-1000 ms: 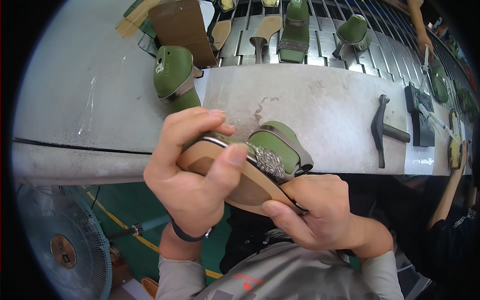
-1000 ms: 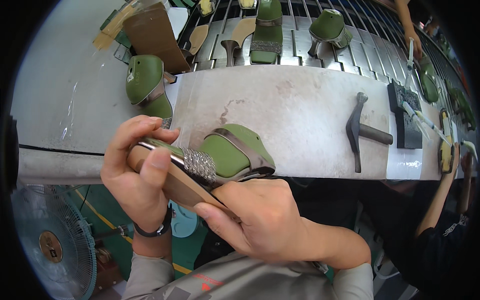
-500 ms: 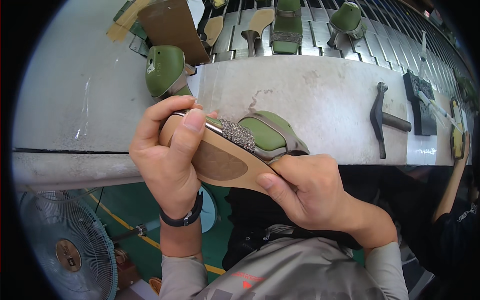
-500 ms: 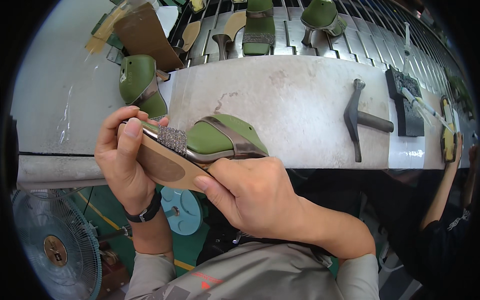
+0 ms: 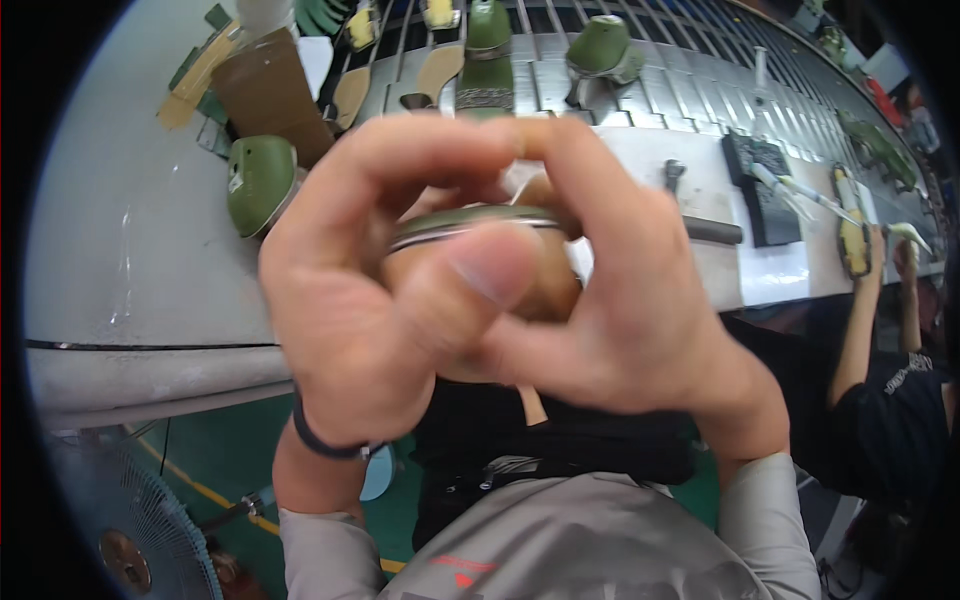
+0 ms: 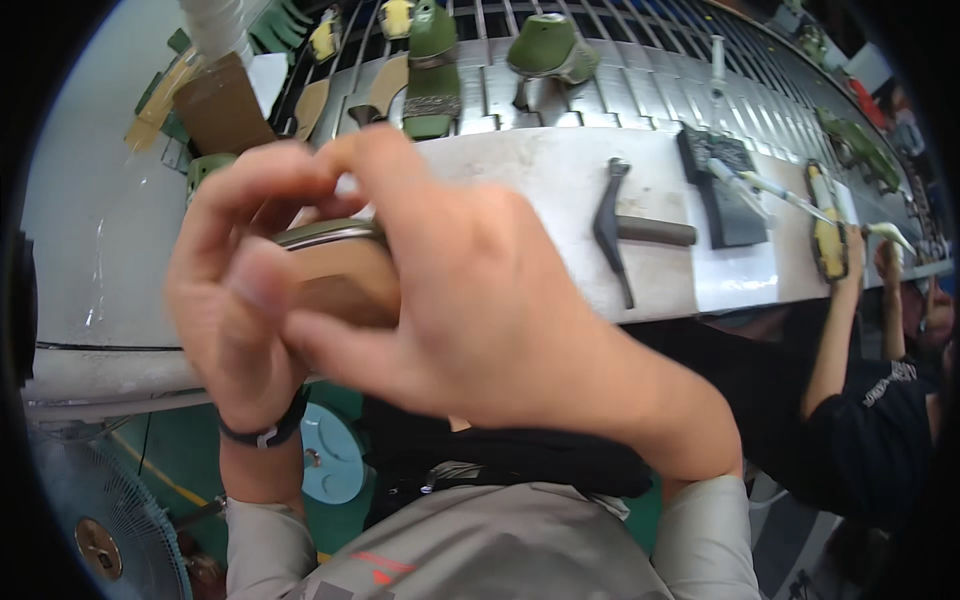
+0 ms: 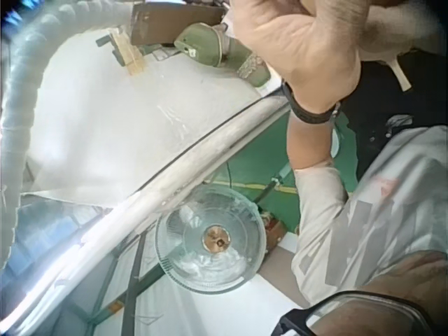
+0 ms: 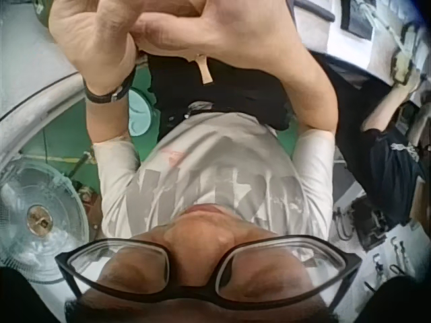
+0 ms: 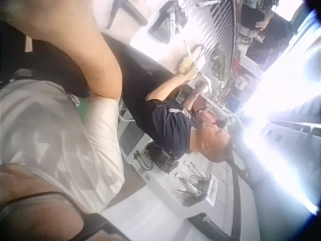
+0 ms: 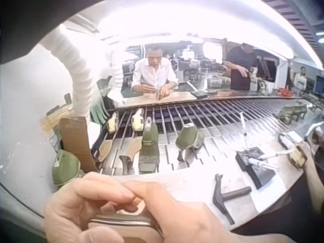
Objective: The person assembles high-heeled shoes on shoe lasts by hammering the shoe parts with a hammer, applying adhesive with a syringe, pressing the soles onto the shoes by hand, and hammering the edges to secure them.
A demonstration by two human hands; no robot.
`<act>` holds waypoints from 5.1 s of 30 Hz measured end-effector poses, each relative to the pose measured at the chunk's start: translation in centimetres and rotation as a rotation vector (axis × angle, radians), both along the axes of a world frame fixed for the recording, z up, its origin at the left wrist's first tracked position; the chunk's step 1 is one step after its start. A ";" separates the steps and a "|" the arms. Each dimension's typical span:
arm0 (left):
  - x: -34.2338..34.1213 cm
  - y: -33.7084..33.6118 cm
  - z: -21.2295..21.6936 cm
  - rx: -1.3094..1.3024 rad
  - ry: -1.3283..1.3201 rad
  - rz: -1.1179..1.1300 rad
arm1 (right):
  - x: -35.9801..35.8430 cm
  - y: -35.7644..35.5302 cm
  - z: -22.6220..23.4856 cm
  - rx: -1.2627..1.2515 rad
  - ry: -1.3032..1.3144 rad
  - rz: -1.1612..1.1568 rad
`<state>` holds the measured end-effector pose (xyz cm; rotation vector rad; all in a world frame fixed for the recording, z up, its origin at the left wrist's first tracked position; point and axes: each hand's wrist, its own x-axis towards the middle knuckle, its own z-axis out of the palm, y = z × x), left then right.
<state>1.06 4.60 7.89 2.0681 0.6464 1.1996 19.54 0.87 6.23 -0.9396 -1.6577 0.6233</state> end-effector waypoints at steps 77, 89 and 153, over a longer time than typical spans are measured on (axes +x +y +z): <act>4.0 9.3 -13.3 -0.367 -0.136 -0.101 | 3.7 4.2 -7.0 -0.436 -0.107 -0.164; 4.1 9.3 -13.6 -0.370 -0.158 -0.081 | 1.8 4.9 -7.9 -0.576 -0.030 -0.020; -2.1 -3.2 -14.6 0.070 0.327 0.269 | 2.0 0.1 -12.2 0.262 -0.717 -0.123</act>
